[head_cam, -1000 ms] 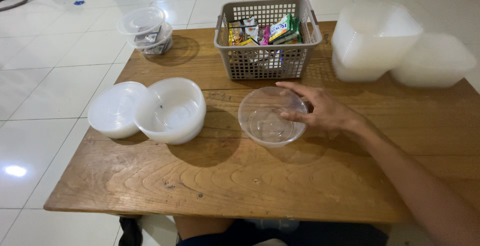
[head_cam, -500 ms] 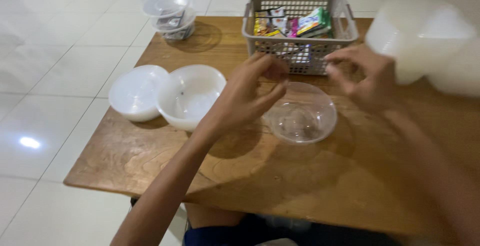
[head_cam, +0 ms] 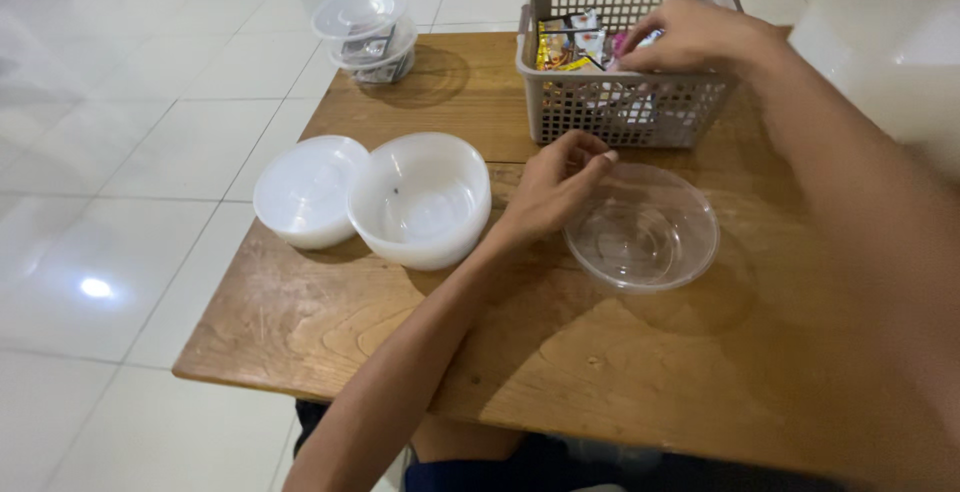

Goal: The person opens and closes several translucent plastic containers on a wooden table, then places small snack packets into some of them and secures the lids. The person stacks the filled containers and organizes them on the table.

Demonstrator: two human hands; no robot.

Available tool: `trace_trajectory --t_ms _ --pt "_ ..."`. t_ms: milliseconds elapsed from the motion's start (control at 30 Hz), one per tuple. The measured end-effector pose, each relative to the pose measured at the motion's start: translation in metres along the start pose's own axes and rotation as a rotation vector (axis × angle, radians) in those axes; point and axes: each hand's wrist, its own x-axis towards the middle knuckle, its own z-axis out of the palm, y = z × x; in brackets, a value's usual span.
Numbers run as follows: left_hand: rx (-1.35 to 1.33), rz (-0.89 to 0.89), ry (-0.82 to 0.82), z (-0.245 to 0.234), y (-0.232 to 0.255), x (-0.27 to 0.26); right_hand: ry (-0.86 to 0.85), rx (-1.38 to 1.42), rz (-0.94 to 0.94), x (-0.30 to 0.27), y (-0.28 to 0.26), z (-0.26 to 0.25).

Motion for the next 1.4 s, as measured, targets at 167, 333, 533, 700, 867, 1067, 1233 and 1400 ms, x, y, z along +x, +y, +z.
trace_trajectory --t_ms 167,333,533,700,867,1067,1233,1400 --pt "0.000 0.026 0.055 0.000 0.002 -0.002 -0.153 0.238 0.243 0.051 0.014 0.030" --pt "0.036 0.080 0.060 0.002 0.006 -0.007 -0.251 0.143 0.305 0.061 0.011 0.034" --pt "0.132 0.141 0.060 0.003 0.010 -0.009 -0.294 -0.014 0.140 0.047 -0.016 0.016" --pt "0.115 0.107 0.059 0.003 0.011 -0.008 -0.204 0.099 0.234 0.031 -0.020 0.003" --pt "0.162 0.199 0.137 0.000 0.018 -0.011 0.195 0.198 0.170 0.011 -0.017 -0.004" --pt "0.071 0.192 0.197 -0.002 0.036 -0.016 0.554 0.447 -0.123 -0.073 -0.023 -0.006" --pt "0.009 0.278 0.116 -0.005 0.045 -0.022 0.468 1.013 0.024 -0.152 -0.045 0.015" --pt "-0.084 0.259 0.007 0.004 0.050 -0.022 0.286 1.068 0.026 -0.188 -0.048 0.042"
